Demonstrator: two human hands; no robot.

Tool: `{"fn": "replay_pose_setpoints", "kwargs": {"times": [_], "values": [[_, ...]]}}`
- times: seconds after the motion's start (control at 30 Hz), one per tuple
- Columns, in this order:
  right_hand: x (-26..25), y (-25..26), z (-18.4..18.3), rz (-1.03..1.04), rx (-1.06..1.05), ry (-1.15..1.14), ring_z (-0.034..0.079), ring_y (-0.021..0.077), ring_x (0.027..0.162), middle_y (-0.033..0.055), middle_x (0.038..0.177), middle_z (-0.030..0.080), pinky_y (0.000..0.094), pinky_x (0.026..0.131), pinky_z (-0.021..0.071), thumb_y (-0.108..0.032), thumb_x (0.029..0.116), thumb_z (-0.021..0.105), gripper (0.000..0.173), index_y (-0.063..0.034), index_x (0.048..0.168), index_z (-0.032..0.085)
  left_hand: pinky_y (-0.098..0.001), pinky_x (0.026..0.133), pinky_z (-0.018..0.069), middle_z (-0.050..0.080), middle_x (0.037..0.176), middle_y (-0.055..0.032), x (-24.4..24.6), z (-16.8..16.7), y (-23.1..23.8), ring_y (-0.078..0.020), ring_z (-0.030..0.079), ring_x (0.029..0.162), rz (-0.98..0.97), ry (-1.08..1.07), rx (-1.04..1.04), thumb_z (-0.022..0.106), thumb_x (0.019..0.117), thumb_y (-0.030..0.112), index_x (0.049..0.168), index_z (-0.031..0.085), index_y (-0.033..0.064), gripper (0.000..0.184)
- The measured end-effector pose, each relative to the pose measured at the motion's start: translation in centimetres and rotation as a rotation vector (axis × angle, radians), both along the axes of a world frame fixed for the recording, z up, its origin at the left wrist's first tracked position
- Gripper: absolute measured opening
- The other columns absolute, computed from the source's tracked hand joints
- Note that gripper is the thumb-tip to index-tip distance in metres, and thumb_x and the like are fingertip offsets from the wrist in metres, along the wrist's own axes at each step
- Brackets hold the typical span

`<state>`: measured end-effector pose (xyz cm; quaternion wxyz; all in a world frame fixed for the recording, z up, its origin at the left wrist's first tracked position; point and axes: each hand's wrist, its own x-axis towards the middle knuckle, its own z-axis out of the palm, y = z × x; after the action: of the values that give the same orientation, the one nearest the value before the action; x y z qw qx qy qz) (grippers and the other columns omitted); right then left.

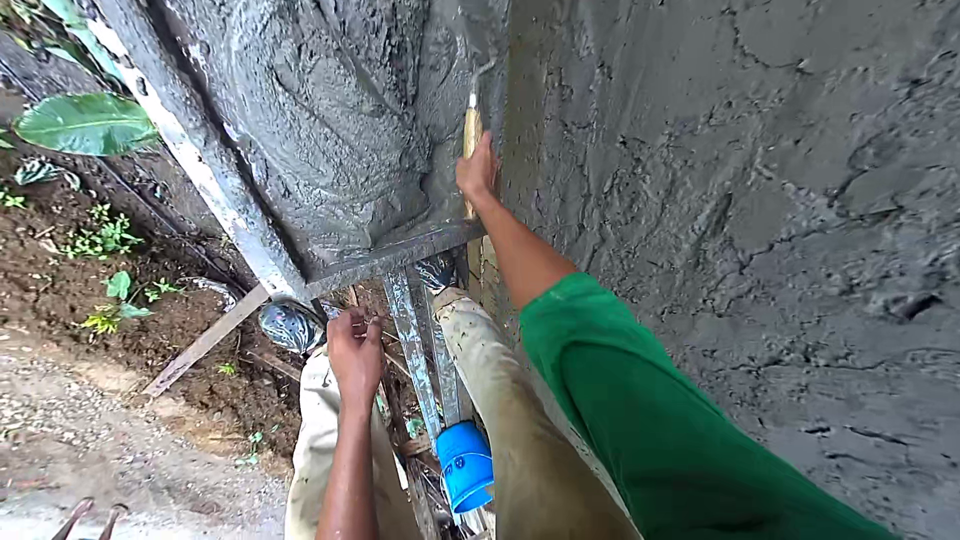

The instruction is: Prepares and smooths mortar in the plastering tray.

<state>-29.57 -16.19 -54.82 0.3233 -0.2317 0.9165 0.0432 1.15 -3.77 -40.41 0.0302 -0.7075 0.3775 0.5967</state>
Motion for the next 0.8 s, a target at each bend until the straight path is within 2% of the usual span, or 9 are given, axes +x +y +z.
{"fn": "replay_pose_setpoints", "kwargs": {"times": [0.03,0.1,0.17,0.33,0.43,0.5,0.57,0.7,0.8], "values": [[0.7,-0.2,-0.6,-0.068,-0.015,-0.010,0.071,0.0364,0.102,0.0218,0.115,0.070,0.0541,0.084,0.0585,-0.009,0.0913,0.066,0.069,-0.0057,0.152,0.034,-0.0424,0.086,0.0562,0.062,0.116,-0.0179,0.0,0.3,0.1,-0.0245,0.066,0.098,-0.001,0.007,0.004,0.062,0.0988,0.018,0.122,0.065,0.0015,0.028],[3.1,-0.2,-1.7,-0.257,-0.099,-0.135,0.072,0.0300,0.078,0.0201,0.105,0.068,0.0461,0.065,0.0621,-0.009,0.0937,0.063,0.070,-0.0063,0.155,0.028,-0.0428,0.085,0.0565,0.062,0.116,-0.0177,-0.1,0.4,0.1,-0.0247,0.066,0.099,0.005,0.019,0.005,0.063,0.0990,0.019,0.121,0.065,0.0025,0.028],[5.9,-0.3,-1.4,-0.455,-0.218,-0.342,0.065,0.0238,0.060,0.0162,0.090,0.062,0.0383,0.051,0.0582,-0.008,0.0956,0.062,0.071,-0.0087,0.155,0.024,-0.0453,0.089,0.0556,0.062,0.119,-0.0194,-0.3,0.6,0.3,-0.0272,0.066,0.102,-0.006,0.035,0.013,0.062,0.0993,0.020,0.123,0.065,0.0017,0.030],[10.7,-3.2,3.0,-0.346,-0.164,-0.547,0.062,0.0202,0.054,0.0125,0.081,0.059,0.0341,0.046,0.0554,-0.009,0.0960,0.062,0.065,-0.0113,0.152,0.029,-0.0461,0.091,0.0552,0.062,0.122,-0.0205,-0.6,0.2,0.0,-0.0287,0.066,0.104,-0.067,0.046,0.019,0.062,0.1000,0.020,0.124,0.065,0.0007,0.031],[9.9,-1.0,7.1,-0.084,-0.040,-0.453,0.065,0.0247,0.057,0.0168,0.088,0.064,0.0401,0.050,0.0581,-0.011,0.0936,0.064,0.067,-0.0104,0.152,0.032,-0.0477,0.093,0.0537,0.062,0.123,-0.0216,-0.1,-0.1,-0.7,-0.0301,0.066,0.106,-0.068,0.032,0.033,0.060,0.1006,0.020,0.125,0.065,0.0002,0.032],[7.9,1.5,9.9,0.109,0.061,-0.337,0.071,0.0340,0.077,0.0221,0.102,0.068,0.0516,0.066,0.0604,-0.011,0.0916,0.068,0.067,-0.0098,0.151,0.038,-0.0470,0.094,0.0534,0.062,0.124,-0.0223,0.1,-0.2,-0.9,-0.0301,0.065,0.107,-0.064,0.035,0.030,0.060,0.1010,0.021,0.125,0.064,-0.0011,0.033],[5.6,3.4,10.8,0.220,0.107,-0.216,0.070,0.0422,0.094,0.0250,0.105,0.069,0.0606,0.079,0.0560,-0.012,0.0908,0.070,0.064,-0.0082,0.148,0.042,-0.0456,0.093,0.0543,0.062,0.124,-0.0223,0.1,-0.2,-0.9,-0.0297,0.066,0.106,-0.072,0.037,0.017,0.060,0.1009,0.020,0.125,0.064,-0.0013,0.033],[0.8,3.9,4.9,0.100,0.099,-0.032,0.071,0.0421,0.098,0.0247,0.109,0.069,0.0604,0.082,0.0568,-0.012,0.0921,0.067,0.066,-0.0066,0.151,0.038,-0.0483,0.091,0.0538,0.062,0.122,-0.0224,0.4,0.2,-0.7,-0.0305,0.066,0.104,-0.058,0.028,0.035,0.062,0.1001,0.021,0.124,0.065,-0.0001,0.032],[0.4,5.6,0.0,-0.081,0.050,-0.065,0.072,0.0358,0.093,0.0229,0.112,0.069,0.0542,0.080,0.0590,-0.010,0.0930,0.067,0.068,-0.0069,0.153,0.035,-0.0474,0.090,0.0545,0.061,0.123,-0.0199,0.0,1.1,-1.6,-0.0285,0.066,0.103,-0.035,0.037,0.027,0.063,0.1000,0.021,0.125,0.065,0.0015,0.032]]}}
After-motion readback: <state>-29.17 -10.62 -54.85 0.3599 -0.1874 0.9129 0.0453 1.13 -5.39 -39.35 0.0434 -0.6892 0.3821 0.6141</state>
